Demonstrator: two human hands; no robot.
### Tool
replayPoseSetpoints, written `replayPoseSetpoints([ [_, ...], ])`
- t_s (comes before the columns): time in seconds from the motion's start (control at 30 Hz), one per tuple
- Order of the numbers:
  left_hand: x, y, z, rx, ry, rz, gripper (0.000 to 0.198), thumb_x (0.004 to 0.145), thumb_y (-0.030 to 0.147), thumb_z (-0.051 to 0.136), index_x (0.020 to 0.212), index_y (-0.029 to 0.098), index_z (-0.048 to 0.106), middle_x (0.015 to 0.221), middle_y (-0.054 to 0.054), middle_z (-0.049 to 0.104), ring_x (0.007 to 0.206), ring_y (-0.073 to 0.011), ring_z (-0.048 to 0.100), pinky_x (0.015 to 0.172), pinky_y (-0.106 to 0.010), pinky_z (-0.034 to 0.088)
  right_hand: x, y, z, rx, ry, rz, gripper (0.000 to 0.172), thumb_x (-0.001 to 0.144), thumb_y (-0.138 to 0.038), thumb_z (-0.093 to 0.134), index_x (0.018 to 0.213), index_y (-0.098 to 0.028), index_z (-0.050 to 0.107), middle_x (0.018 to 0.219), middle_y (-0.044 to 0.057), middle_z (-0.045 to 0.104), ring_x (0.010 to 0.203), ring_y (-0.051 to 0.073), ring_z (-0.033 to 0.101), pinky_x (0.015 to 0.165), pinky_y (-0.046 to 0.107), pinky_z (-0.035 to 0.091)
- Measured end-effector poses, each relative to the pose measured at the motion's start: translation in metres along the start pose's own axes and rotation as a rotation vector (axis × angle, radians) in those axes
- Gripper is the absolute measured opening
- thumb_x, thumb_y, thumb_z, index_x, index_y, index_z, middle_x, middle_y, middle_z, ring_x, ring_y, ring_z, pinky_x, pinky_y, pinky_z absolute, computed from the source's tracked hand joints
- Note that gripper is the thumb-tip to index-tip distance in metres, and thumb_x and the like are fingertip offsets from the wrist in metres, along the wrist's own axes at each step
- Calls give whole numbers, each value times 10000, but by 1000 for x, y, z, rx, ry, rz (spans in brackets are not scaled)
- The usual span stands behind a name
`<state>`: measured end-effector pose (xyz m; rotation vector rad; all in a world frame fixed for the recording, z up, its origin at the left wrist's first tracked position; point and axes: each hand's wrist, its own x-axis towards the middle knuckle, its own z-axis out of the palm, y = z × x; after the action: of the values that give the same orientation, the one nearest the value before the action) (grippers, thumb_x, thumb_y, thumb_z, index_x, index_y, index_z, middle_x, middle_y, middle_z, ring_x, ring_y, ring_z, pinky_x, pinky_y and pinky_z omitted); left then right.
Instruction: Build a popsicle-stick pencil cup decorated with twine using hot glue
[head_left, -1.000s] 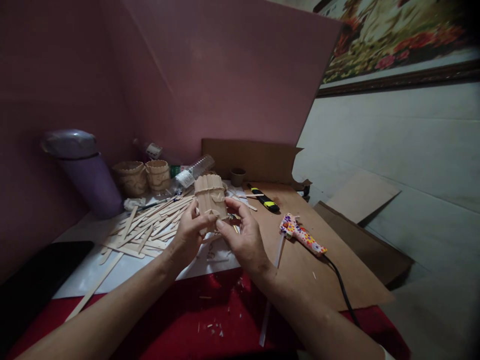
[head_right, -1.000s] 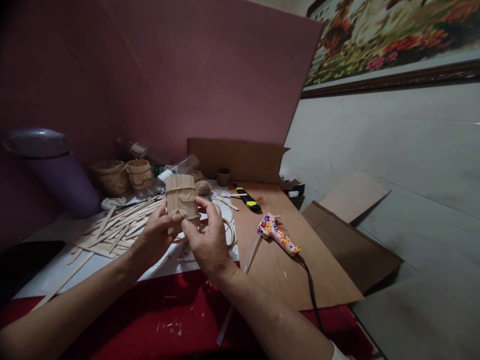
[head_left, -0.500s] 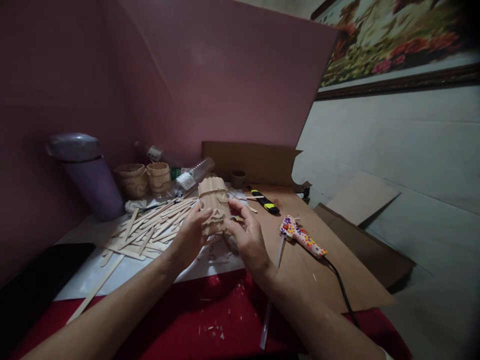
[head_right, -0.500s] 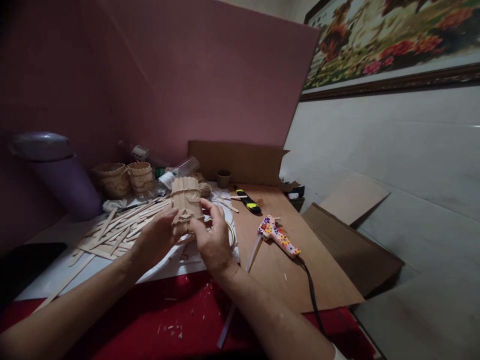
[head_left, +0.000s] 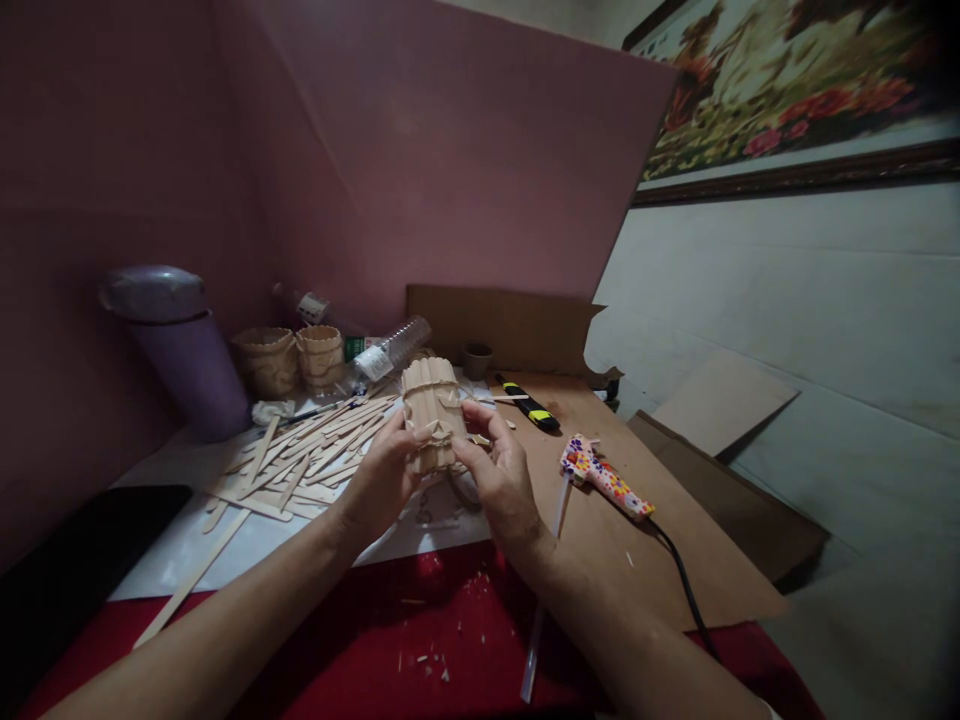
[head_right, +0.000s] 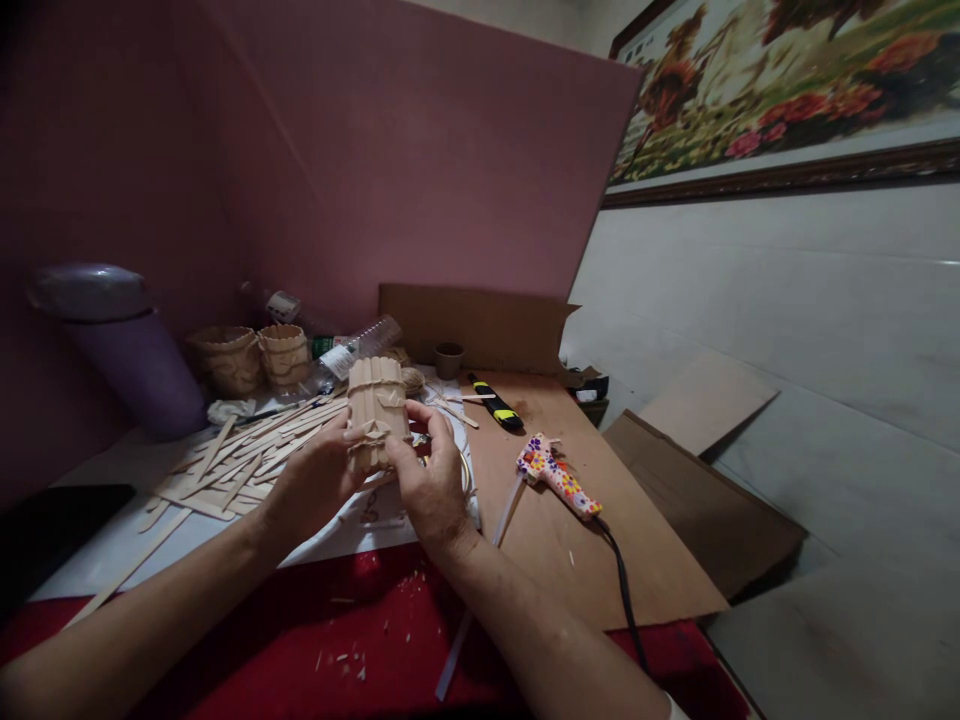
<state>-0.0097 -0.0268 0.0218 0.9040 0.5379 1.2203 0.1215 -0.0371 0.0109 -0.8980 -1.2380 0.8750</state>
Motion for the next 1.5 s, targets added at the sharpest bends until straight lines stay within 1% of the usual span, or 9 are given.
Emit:
replayPoseSetpoints([
  [0.2, 0, 1, 4, -47, -20, -29, 423, 701, 255, 729, 1110, 159, 673, 1007, -99, 760, 1018, -300, 700, 848, -390, 565, 0, -2, -1, -4, 26, 7, 382, 756, -381, 659, 1097, -207, 644, 1118, 87, 695, 985, 239, 642, 836, 382, 532],
  [0.37, 0, 0, 5, -24, -40, -37, 420, 738, 264, 725, 1138, 149, 670, 1033, -114, 757, 1046, -312, 692, 880, -413, 553, 0, -1, 0, -9, 28, 26, 415, 723, -373, 679, 1097, -201, 628, 1143, 101, 676, 1007, 246, 630, 846, 392, 531],
  [0.5, 0, -1, 4, -8, -16, -37, 428, 729, 245, 734, 1139, 147, 658, 1028, -117, 755, 1028, -307, 699, 871, -412, 553, 0, 1, 1, -30, 29, 3, 399, 736, -368, 679, 1097, -206, 625, 1152, 97, 672, 1028, 242, 624, 851, 386, 526],
  [0.7, 0, 0, 6, 16, -22, -35, 537, 722, 247, 746, 1232, 159, 602, 1092, -124, 737, 994, -290, 711, 845, -399, 560, -1, 2, 2, -45, 33, -16, 373, 746, -356, 684, 1086, -214, 630, 1123, 84, 668, 1004, 227, 625, 822, 361, 539],
  [0.87, 0, -1, 6, 17, 24, -31, 544, 686, 248, 750, 1202, 146, 612, 1051, -118, 745, 967, -290, 718, 823, -389, 568, -2, 4, 2, -54, 18, -17, 370, 757, -357, 673, 1093, -213, 619, 1128, 91, 650, 992, 224, 622, 814, 361, 551],
  [1.07, -1, -2, 7, 15, 35, -23, 571, 665, 248, 756, 1210, 151, 615, 1035, -108, 751, 948, -285, 724, 778, -361, 578, -3, 7, 2, -81, 26, -58, 348, 771, -345, 673, 1096, -228, 624, 1135, 81, 646, 992, 220, 619, 824, 362, 554],
  [1.27, -1, -1, 11, 24, 29, -15, 522, 658, 260, 746, 1154, 138, 640, 996, -106, 756, 955, -291, 722, 787, -366, 580, -4, 6, 2, -99, 12, -51, 371, 784, -356, 662, 1123, -215, 611, 1151, 95, 638, 1010, 229, 613, 841, 374, 546],
  [1.37, -2, -2, 11, 26, 29, -13, 486, 667, 272, 744, 1120, 121, 654, 998, -119, 754, 917, -288, 727, 783, -367, 580, -5, 4, 3, -101, 11, -54, 374, 782, -356, 658, 1123, -211, 609, 1156, 101, 635, 1016, 232, 608, 852, 382, 542],
  [1.5, -1, -3, 8, 10, 17, -12, 496, 690, 258, 751, 1154, 120, 647, 1044, -129, 749, 912, -279, 729, 805, -369, 574, -4, 4, 2, -82, 13, -54, 373, 783, -365, 667, 1121, -216, 617, 1140, 93, 648, 1018, 233, 613, 851, 377, 542],
])
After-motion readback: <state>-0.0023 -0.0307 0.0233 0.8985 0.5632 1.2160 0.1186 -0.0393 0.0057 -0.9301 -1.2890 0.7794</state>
